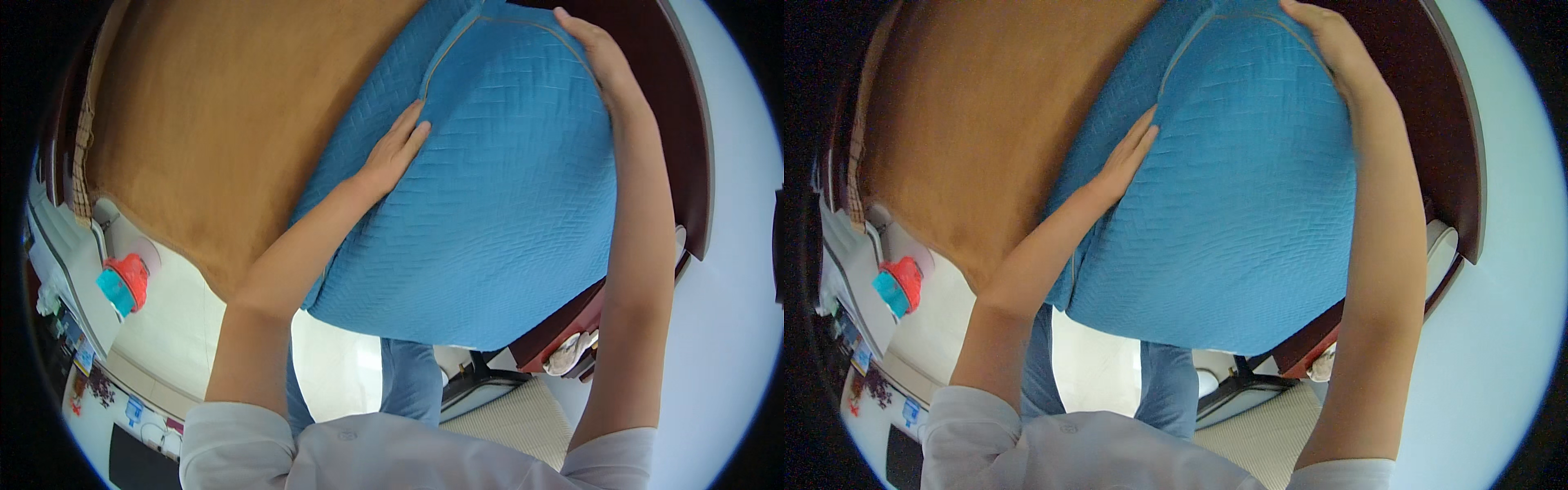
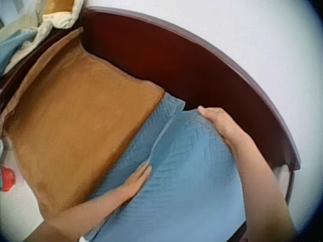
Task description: The person arranges bedding on a wooden bed frame. They place a blue mattress pad, wipe the headboard with a cloth, lay a woven mat, and then place pillows and a decorative throw on top.
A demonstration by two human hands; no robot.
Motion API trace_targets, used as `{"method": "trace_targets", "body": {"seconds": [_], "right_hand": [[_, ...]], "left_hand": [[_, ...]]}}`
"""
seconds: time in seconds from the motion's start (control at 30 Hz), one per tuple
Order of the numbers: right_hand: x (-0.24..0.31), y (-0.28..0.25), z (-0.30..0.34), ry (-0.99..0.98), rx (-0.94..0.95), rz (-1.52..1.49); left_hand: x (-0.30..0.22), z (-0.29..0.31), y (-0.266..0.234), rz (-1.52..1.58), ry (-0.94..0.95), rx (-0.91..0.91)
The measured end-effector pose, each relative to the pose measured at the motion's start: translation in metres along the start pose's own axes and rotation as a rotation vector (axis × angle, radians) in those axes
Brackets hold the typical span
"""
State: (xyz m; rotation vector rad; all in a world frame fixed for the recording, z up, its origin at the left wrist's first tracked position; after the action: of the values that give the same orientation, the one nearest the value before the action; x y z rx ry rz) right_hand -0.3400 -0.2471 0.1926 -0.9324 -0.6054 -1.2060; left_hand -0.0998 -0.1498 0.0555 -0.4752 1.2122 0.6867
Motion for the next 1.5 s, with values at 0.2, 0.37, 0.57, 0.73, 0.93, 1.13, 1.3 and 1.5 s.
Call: {"method": "trace_targets", "body": {"seconds": [0.2, 0.37, 0.57, 0.73, 0.93, 1.13, 1.3, 1.5], "right_hand": [[0.007, 0.011, 0.001, -0.056, 0.137, -0.102], [0.019, 0.009, -0.003, -0.019, 0.121, 0.134], [0.01, -0.003, 0.016, -0.553, -0.493, 0.828], [-0.073, -0.037, 0.075, -0.472, -0.696, 1.047], [-0.126, -0.101, 0.059, -0.274, -0.68, 0.987], [-0.174, -0.104, 0.032, -0.207, -0.919, 0.95], [-0.246, -0.132, 0.067, -0.203, -0.988, 0.859], [-0.115, -0.024, 0.024, -0.7, -0.688, 1.001]], "left_hand": [[-0.038, -0.12, -0.011, 0.084, 0.208, -0.006], [-0.076, -0.159, -0.009, 0.158, 0.109, 0.1], [-0.025, -0.187, -0.031, 0.278, -0.107, 0.14], [-0.036, -0.169, -0.014, 0.19, -0.267, 0.046], [-0.007, -0.18, -0.027, 0.078, -0.257, 0.034], [-0.024, -0.16, -0.008, 0.199, -0.402, -0.035], [0.002, -0.177, -0.014, 0.205, -0.388, -0.036], [0.025, -0.192, -0.018, 0.231, -0.412, -0.062]]}}
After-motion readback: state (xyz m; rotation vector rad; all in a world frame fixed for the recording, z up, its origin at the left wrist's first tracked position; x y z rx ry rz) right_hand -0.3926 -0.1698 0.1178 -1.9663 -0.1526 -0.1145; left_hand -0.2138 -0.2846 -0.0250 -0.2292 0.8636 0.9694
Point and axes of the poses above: each hand's wrist, its own z-axis away from the middle knuckle, its own y-axis out of the palm, x = y × z, the point moved 4 cm from there along -z, towards the middle knuckle, and after that the axes turned 9 degrees about x, right-handed, at the moved point
